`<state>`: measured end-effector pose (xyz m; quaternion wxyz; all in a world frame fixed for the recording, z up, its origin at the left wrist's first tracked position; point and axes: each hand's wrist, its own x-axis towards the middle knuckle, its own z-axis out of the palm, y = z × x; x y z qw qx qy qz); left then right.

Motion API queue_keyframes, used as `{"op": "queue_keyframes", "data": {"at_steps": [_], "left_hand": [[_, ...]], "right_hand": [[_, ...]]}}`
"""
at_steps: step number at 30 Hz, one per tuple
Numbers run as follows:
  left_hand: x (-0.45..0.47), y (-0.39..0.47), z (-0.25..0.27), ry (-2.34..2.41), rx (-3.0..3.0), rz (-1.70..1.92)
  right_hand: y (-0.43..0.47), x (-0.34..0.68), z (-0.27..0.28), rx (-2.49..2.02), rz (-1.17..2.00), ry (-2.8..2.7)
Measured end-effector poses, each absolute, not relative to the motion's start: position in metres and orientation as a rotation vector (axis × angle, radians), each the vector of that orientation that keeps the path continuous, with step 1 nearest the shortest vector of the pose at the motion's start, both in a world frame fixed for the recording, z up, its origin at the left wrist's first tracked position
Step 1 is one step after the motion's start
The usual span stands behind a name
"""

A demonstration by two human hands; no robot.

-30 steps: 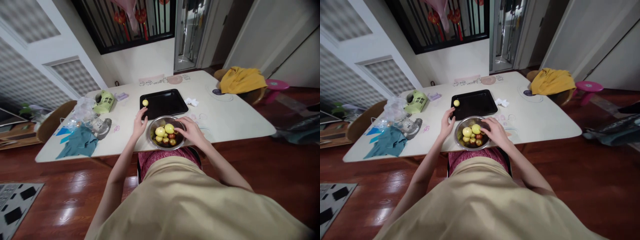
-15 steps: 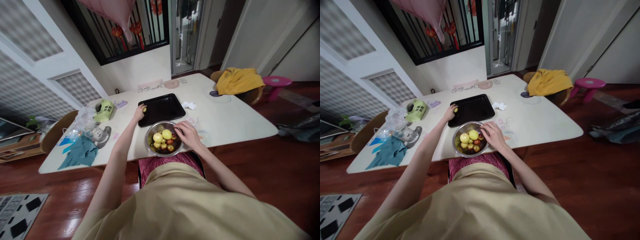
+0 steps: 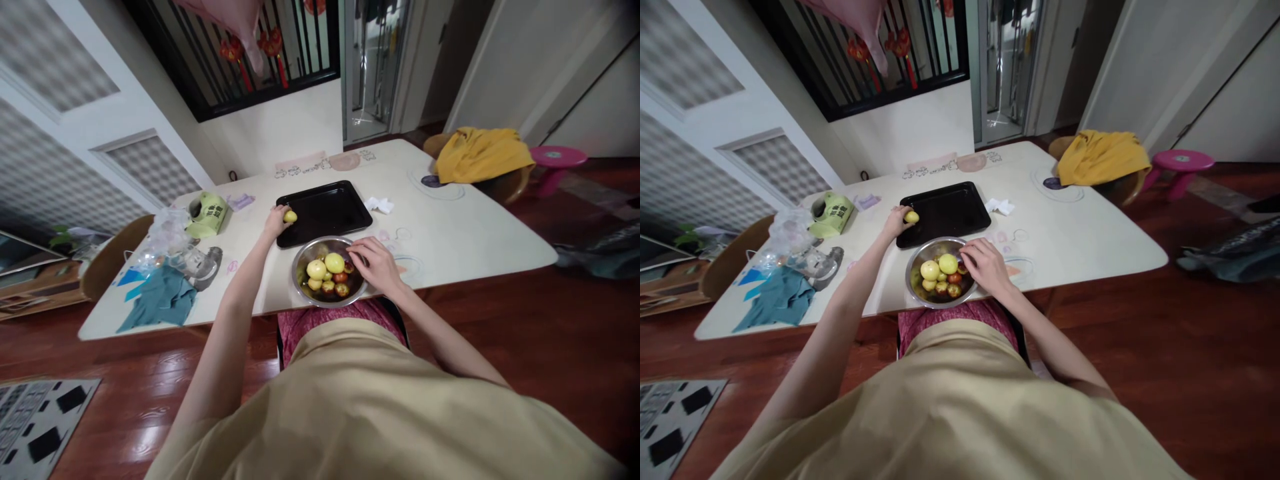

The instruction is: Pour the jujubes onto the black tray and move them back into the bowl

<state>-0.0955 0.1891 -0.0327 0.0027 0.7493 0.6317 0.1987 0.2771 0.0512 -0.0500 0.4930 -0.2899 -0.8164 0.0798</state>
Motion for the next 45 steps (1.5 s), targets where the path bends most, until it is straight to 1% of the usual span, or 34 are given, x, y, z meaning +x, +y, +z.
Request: {"op": "queue_keyframes", "data": {"at_steps": [3, 6, 9, 11, 15, 20, 29, 34, 45], "left_hand": [[-0.083, 0.175, -0.030, 1.998, 2.315, 0.771], [-0.065, 0.148, -0.021, 1.907, 2.298, 1.040], [-0.040, 0.103, -0.005, 1.711, 2.276, 1.275], [-0.021, 0.068, 0.006, 1.616, 2.261, 1.352], [0.014, 0.003, 0.016, 1.557, 2.319, 1.287], [0.040, -0.035, 0.002, 1.541, 2.430, 1.261], [0.057, -0.037, -0.022, 1.505, 2.527, 1.194], [0.064, -0.034, -0.031, 1.582, 2.526, 1.130], [0.060, -0.033, -0.034, 1.550, 2.441, 1.225]], "right_hand": [[0.050, 0.278, -0.048, -0.708, 0.207, -1.990], [0.049, 0.278, -0.047, -0.709, 0.230, -1.986], [0.047, 0.277, -0.048, -0.715, 0.292, -1.988], [0.045, 0.276, -0.048, -0.721, 0.354, -2.017], [0.044, 0.276, -0.045, -0.699, 0.467, -2.113], [0.044, 0.275, -0.043, -0.676, 0.537, -2.152], [0.053, 0.276, -0.053, -0.726, 0.484, -2.054], [0.055, 0.277, -0.054, -0.740, 0.504, -2.059], [0.053, 0.276, -0.051, -0.776, 0.519, -2.046]]}}
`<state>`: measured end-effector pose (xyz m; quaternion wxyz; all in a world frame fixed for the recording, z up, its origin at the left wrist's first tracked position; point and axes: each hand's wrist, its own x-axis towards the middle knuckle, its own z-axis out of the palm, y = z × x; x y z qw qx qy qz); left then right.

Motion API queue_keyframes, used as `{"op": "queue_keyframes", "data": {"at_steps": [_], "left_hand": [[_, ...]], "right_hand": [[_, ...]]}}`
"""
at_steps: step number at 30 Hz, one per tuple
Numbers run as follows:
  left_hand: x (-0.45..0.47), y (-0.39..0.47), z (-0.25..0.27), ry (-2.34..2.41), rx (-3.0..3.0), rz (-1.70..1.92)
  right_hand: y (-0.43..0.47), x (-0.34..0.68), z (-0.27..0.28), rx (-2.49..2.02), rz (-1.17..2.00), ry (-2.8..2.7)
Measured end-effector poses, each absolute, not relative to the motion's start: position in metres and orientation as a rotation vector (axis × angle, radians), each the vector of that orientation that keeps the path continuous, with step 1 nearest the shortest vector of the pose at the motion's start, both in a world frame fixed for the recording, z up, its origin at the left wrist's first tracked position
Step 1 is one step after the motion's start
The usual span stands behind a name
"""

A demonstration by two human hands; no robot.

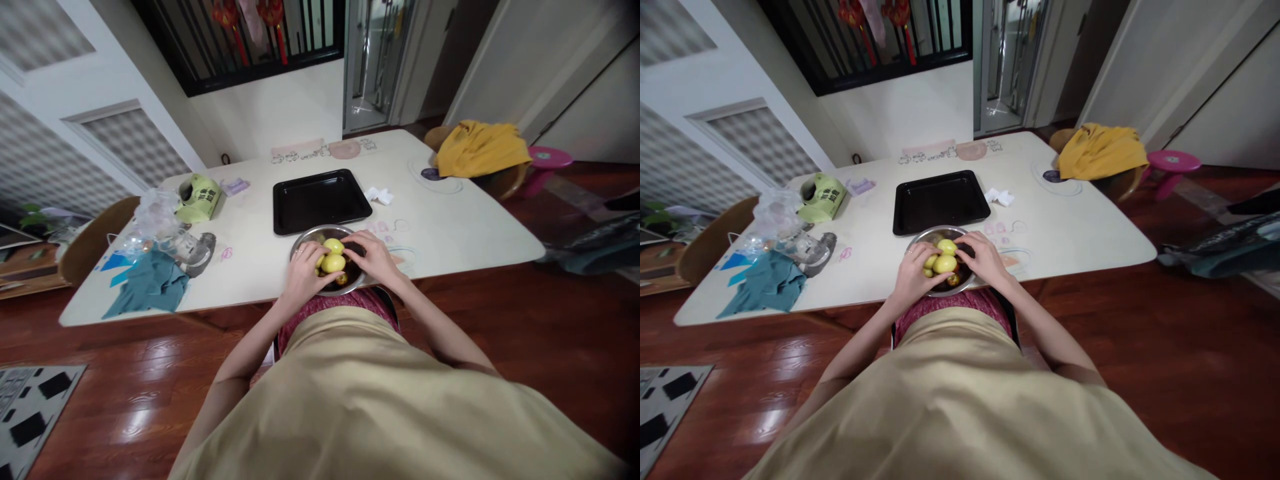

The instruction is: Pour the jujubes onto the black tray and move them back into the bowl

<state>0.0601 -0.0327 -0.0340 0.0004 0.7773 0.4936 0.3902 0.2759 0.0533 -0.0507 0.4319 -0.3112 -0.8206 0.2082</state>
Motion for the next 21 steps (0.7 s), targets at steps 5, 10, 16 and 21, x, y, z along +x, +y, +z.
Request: {"op": "queue_keyframes", "data": {"at_steps": [5, 10, 16, 21], "left_hand": [[0.051, -0.033, -0.033, 1.510, 2.388, 1.268], [0.037, -0.031, -0.032, 1.463, 2.335, 1.361], [0.016, -0.020, -0.051, 1.503, 2.138, 1.653], [0.007, -0.010, -0.063, 1.525, 1.997, 1.687]], "right_hand": [[0.053, 0.276, -0.049, -0.766, 0.518, -2.034], [0.051, 0.277, -0.046, -0.755, 0.506, -2.021], [0.055, 0.279, -0.046, -0.798, 0.425, -1.902], [0.059, 0.277, -0.051, -0.825, 0.383, -1.840]]}}
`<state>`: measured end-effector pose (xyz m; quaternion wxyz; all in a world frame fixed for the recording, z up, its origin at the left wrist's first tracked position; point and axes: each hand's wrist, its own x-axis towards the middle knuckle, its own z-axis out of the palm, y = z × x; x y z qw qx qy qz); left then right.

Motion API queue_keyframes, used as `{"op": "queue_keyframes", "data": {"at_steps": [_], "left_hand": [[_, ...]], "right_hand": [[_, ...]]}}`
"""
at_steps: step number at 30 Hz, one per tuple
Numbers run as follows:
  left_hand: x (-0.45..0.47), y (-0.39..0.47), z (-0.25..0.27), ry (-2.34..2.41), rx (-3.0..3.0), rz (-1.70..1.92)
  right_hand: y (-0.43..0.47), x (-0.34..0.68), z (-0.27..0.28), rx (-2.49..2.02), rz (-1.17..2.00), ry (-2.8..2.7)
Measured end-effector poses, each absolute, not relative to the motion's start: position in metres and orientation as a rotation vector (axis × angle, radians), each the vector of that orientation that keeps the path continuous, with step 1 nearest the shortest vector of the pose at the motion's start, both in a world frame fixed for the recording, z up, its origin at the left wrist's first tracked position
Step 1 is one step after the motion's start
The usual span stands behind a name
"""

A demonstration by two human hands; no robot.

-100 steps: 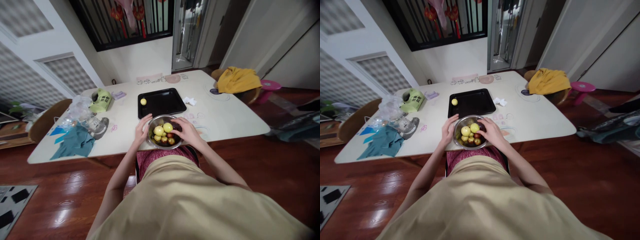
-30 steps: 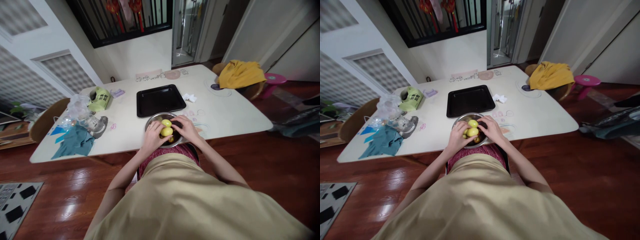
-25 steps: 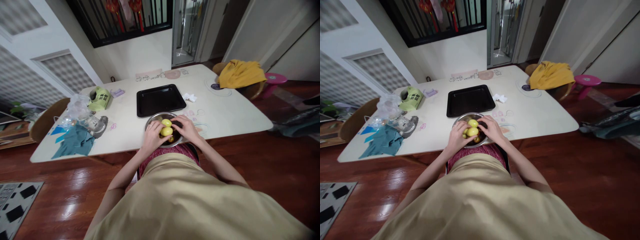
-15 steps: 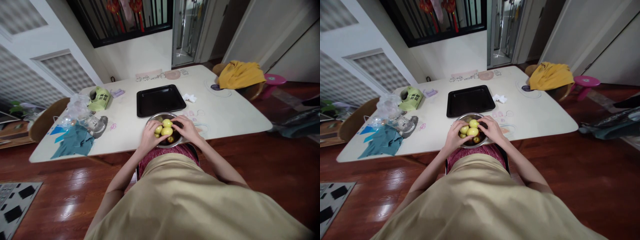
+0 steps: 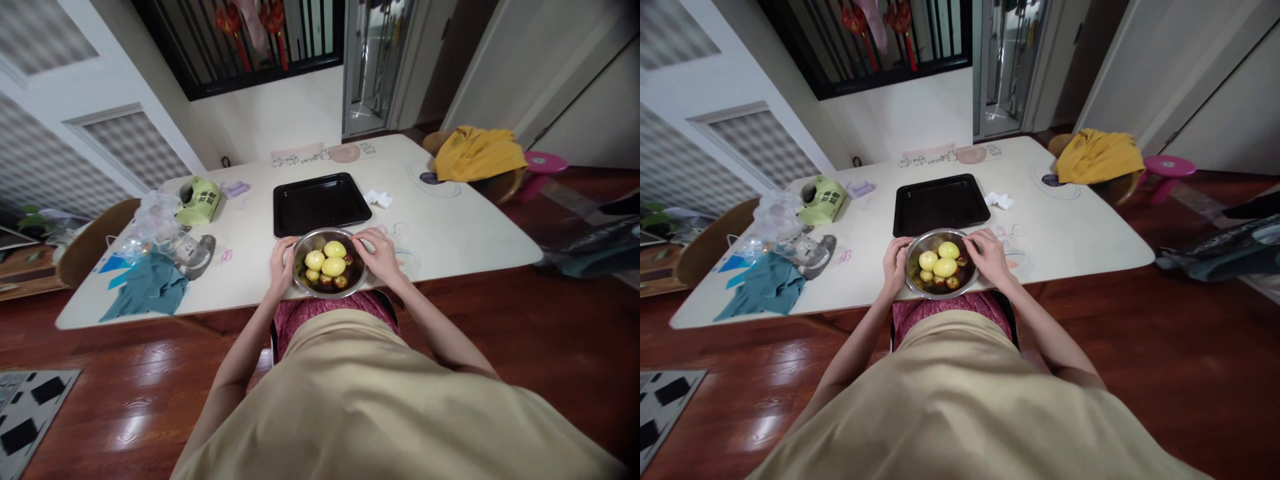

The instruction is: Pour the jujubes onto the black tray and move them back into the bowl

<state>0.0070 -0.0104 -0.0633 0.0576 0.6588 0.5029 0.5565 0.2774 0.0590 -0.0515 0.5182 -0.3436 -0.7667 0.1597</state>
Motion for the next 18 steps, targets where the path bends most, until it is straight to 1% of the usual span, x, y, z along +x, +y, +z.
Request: {"op": "queue_keyframes", "data": {"at_steps": [5, 18], "left_hand": [[0.0072, -0.0079, -0.0647, 1.504, 1.992, 1.616], [0.0074, -0.0081, -0.0630, 1.506, 2.008, 1.584]], "right_hand": [[0.0609, 0.2745, -0.0559, -0.840, 0.402, -1.853], [0.0638, 0.2740, -0.0582, -0.843, 0.357, -1.893]]}}
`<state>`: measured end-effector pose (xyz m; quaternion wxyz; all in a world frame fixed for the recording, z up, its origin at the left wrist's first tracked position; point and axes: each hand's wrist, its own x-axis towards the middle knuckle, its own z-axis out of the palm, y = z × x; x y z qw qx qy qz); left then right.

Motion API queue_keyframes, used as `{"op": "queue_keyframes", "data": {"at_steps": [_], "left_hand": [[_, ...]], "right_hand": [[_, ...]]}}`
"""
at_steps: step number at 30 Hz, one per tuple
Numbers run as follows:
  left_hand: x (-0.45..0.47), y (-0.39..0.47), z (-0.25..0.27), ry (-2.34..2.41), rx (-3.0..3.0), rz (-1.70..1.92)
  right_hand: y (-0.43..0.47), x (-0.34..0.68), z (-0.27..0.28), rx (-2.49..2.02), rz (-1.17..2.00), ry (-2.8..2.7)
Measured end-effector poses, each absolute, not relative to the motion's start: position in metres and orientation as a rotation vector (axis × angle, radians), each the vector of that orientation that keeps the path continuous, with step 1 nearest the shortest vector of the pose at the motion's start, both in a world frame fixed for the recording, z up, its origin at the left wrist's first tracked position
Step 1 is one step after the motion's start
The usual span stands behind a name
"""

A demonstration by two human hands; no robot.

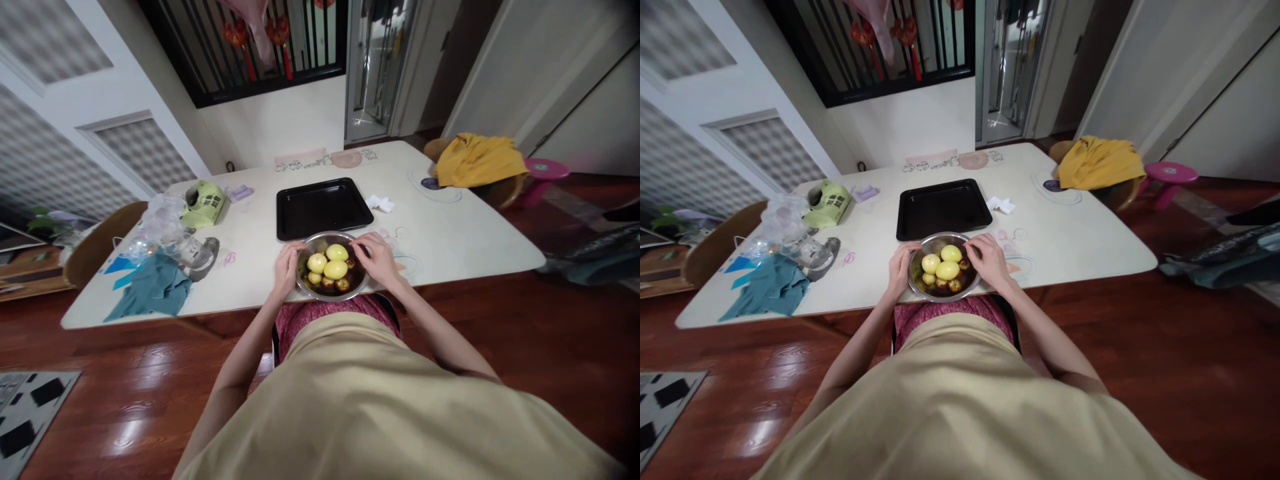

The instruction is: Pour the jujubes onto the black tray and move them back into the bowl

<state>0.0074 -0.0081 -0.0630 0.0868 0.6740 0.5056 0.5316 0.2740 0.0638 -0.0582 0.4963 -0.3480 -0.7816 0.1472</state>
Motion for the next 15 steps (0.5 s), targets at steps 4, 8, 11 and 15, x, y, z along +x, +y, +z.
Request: {"op": "queue_keyframes", "data": {"at_steps": [4, 8, 11, 15], "left_hand": [[0.0068, -0.0077, -0.0633, 1.516, 2.027, 1.577], [0.0063, -0.0065, -0.0637, 1.519, 2.045, 1.559], [0.0061, -0.0061, -0.0635, 1.512, 2.058, 1.544], [0.0058, -0.0061, -0.0646, 1.471, 2.053, 1.572]], "right_hand": [[0.0646, 0.2744, -0.0585, -0.843, 0.347, -1.908], [0.0640, 0.2753, -0.0570, -0.845, 0.327, -1.932], [0.0629, 0.2760, -0.0553, -0.844, 0.321, -1.944], [0.0647, 0.2802, -0.0555, -0.913, 0.324, -1.950]]}}
